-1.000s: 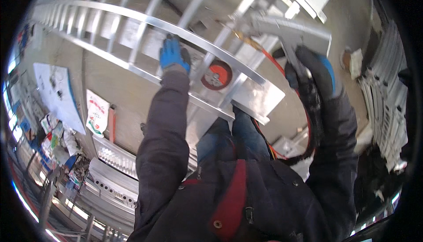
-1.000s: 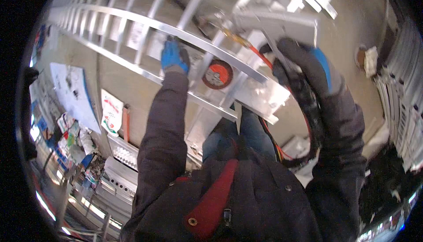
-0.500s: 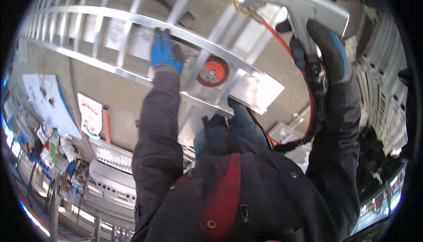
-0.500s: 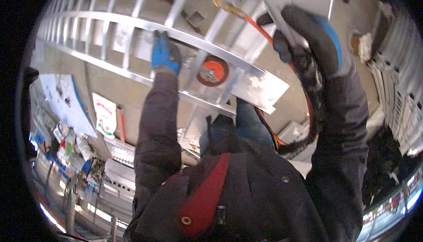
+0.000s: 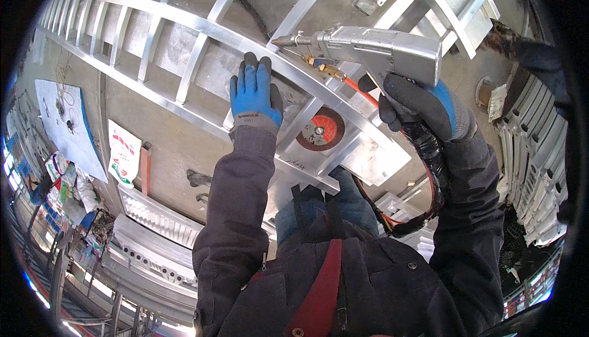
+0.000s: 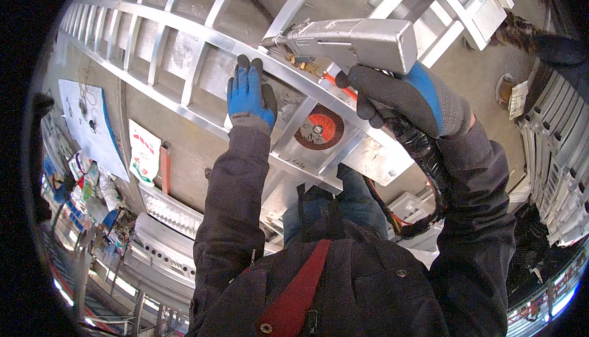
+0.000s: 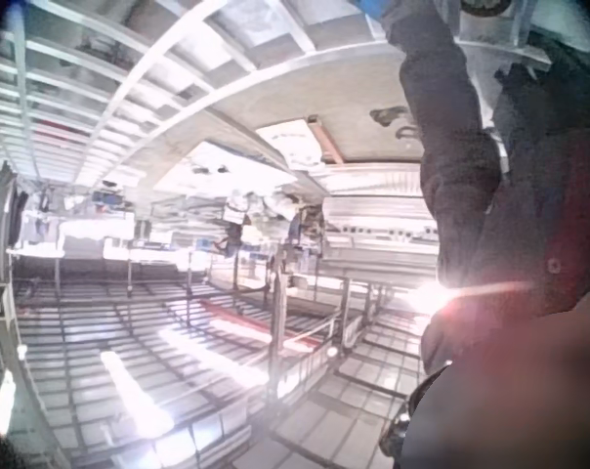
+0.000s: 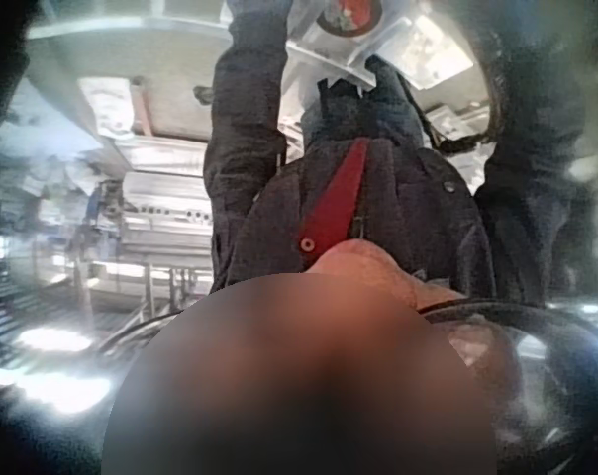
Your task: The person welds a metal frame using a handheld welding torch. They hold the frame with one hand and guide the torch along the joints with the other, creating bright sparks. The person repositions the frame and continues welding different sections.
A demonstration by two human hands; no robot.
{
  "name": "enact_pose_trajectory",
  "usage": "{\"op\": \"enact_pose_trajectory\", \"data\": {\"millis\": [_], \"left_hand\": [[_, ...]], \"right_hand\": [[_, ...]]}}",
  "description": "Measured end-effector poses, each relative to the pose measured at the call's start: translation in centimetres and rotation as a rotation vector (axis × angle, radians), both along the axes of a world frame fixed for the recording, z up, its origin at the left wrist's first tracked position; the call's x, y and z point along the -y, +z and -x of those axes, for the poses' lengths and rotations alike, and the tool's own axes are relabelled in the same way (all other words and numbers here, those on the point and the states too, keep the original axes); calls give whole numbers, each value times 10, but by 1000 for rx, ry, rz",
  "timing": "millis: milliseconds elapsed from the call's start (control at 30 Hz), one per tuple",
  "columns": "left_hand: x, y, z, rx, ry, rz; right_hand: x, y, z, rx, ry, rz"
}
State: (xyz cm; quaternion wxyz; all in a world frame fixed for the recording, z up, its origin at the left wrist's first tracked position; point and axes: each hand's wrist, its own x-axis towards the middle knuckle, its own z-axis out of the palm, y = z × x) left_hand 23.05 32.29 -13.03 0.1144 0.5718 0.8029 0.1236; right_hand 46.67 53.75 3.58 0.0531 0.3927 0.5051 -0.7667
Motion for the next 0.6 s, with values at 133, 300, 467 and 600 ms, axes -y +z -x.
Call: {"op": "enact_pose_trajectory", "data": {"millis": [133, 300, 467, 600], "left_hand": [[-1, 5, 0, 9, 4, 22], [-1, 3, 2, 52, -2, 1], [1, -1, 1, 80, 16, -14], [0, 1, 2, 80, 8, 10]], "right_hand": [[-1, -8, 4, 133, -29, 109], [-1, -18, 6, 143, -20, 115], [1, -25, 5, 112, -55, 117], [-1, -30, 3, 82, -36, 95]]}}
